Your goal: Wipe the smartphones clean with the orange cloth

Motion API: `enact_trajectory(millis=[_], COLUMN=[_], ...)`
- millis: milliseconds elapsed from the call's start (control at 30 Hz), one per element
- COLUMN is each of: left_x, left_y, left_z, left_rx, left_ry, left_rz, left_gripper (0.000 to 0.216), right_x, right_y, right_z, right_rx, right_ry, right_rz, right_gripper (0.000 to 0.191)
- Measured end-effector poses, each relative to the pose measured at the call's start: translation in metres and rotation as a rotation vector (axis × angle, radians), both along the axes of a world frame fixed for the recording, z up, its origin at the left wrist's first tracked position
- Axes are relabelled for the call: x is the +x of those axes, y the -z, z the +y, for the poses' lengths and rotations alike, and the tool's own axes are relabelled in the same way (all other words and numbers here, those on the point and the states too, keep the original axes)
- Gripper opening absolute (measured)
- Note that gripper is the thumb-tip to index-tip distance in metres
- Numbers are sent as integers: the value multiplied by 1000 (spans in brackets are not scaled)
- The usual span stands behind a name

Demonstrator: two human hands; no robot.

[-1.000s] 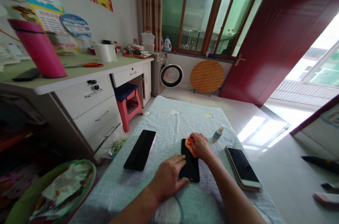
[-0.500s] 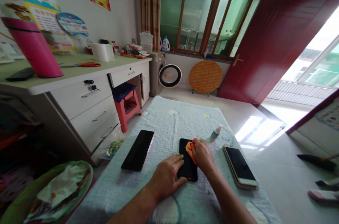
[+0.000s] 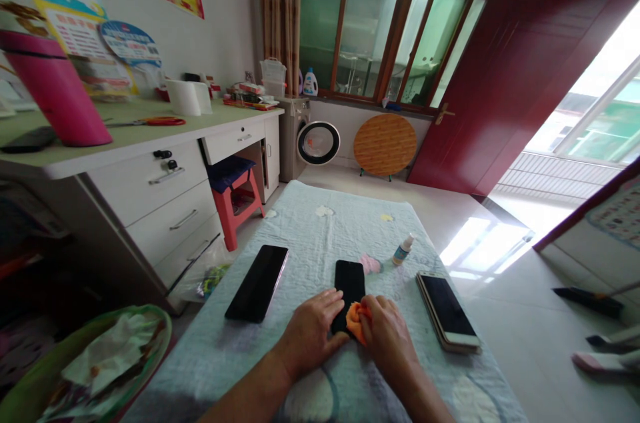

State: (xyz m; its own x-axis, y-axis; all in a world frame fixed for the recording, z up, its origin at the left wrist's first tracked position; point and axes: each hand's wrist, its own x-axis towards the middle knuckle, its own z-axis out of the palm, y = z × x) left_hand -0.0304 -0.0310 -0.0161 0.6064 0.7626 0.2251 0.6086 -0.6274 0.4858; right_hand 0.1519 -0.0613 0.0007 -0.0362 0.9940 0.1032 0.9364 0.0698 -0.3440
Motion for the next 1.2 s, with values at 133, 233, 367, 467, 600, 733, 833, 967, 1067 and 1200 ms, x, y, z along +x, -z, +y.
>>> enact_trajectory(millis=[133,233,367,467,600,733,833,967,1067,1200], left_x=[1,1,2,2,1,2,1,0,0,0], left_y=[0,0,1,0,0,2,3,3,4,4], left_z=[-2,-2,-1,-1,-1,-1,-1,-1,-1,-1], left_rx=[-5,-19,-22,-13,-6,13,8,-5,-1,-8], left_ry=[-2,-9,-20,-16,-7,-13,-11,7,13,17], left_rz=[16,23,5,-3,-6,-26,-30,-41,-37,-29], left_gripper=[52,51,50,49,50,50,52,55,55,57], right_x=[0,1,1,5,14,15,11,3,-2,-1], right_y=[3,5,2,-3,-13,-19,-16,-5,0,-2], right_z=[-14,-21,-28,-31,-27,-12,0,1,-5,-3], right_rx=[-1,12,-21,-70,-125,-17,45,119,128,116], right_ry=[-16,-23,-25,-46,-96,-35,-68,-140,-169,-128], right_rz=[19,26,42,75,193,298,252,151,126,48], right_gripper=[17,17,18,17,13,19,15,16,16,18])
